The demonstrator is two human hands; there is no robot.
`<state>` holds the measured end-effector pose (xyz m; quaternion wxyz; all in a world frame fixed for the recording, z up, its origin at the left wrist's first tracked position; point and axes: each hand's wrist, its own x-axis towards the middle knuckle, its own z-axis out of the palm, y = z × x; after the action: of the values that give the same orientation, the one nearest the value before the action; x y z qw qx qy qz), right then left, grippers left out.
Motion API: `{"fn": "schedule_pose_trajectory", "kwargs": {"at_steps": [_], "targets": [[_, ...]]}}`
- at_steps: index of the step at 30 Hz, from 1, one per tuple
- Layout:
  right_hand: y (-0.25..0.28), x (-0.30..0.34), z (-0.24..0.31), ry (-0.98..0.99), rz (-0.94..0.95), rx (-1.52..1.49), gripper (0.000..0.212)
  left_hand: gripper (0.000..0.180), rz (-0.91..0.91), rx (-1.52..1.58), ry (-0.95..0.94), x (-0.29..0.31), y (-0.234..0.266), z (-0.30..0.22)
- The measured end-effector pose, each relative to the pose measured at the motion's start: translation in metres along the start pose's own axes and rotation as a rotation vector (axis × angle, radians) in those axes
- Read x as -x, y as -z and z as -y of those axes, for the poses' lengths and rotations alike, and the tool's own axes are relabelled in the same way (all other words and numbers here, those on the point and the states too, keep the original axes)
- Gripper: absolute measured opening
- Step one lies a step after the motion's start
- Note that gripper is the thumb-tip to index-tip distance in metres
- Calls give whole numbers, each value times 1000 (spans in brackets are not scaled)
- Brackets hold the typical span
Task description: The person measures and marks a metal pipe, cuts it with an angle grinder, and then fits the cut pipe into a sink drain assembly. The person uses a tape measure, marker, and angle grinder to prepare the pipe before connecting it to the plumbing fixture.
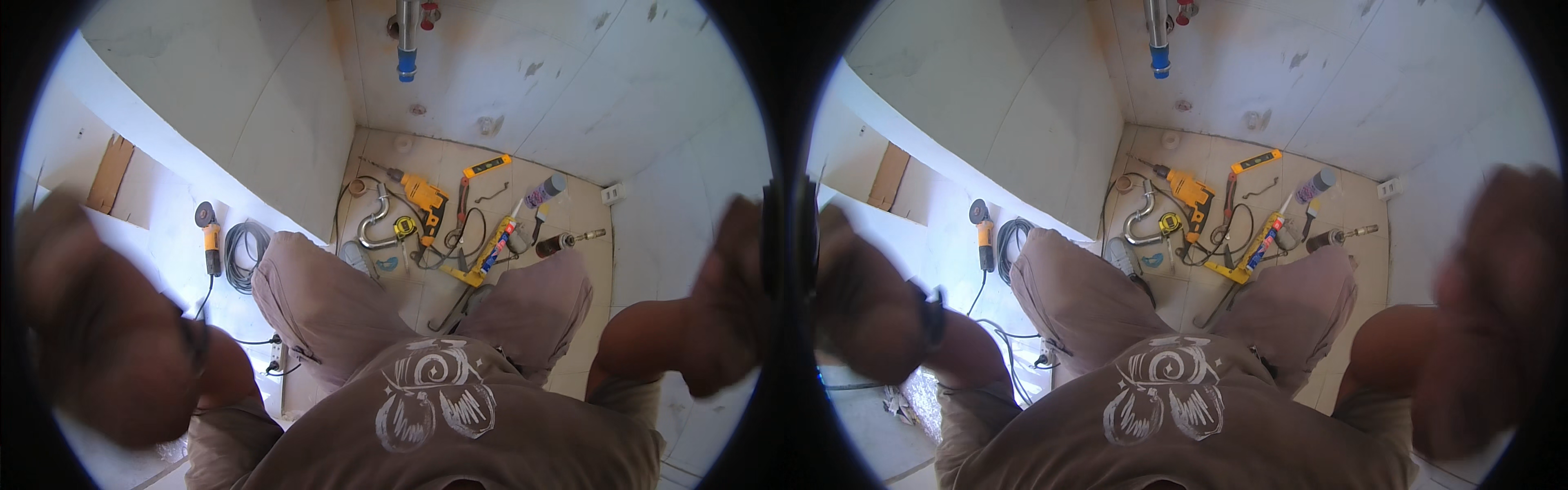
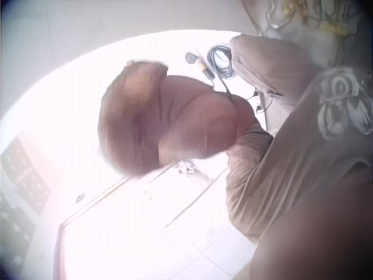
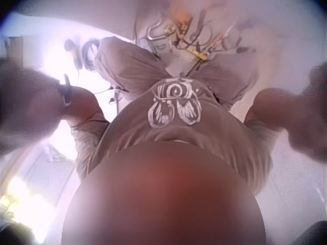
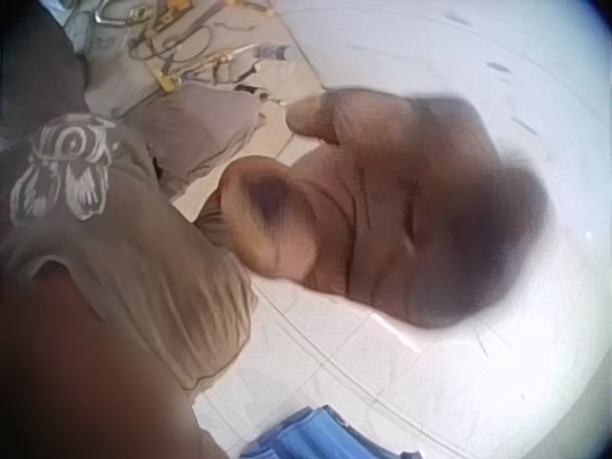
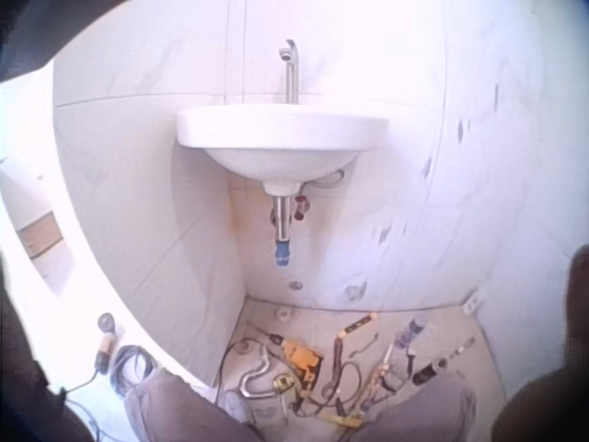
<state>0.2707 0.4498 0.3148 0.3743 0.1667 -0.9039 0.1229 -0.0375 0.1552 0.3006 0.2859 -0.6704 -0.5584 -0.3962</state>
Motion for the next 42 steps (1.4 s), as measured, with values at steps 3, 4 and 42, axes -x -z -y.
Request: {"fn": "schedule_pose_trajectory", "kwargs": {"at_steps": [3, 4, 42], "targets": [[-45, 6, -34, -398, -125, -89, 37, 26, -236, 211, 620, 36, -109, 19], [-65, 9, -47, -617, -151, -140, 37, 28, -59, 342, 713, 39, -129, 39], [-681, 362, -148, -2425, -163, -936, 30, 51, 785, 165, 992, 130, -250, 136]]}}
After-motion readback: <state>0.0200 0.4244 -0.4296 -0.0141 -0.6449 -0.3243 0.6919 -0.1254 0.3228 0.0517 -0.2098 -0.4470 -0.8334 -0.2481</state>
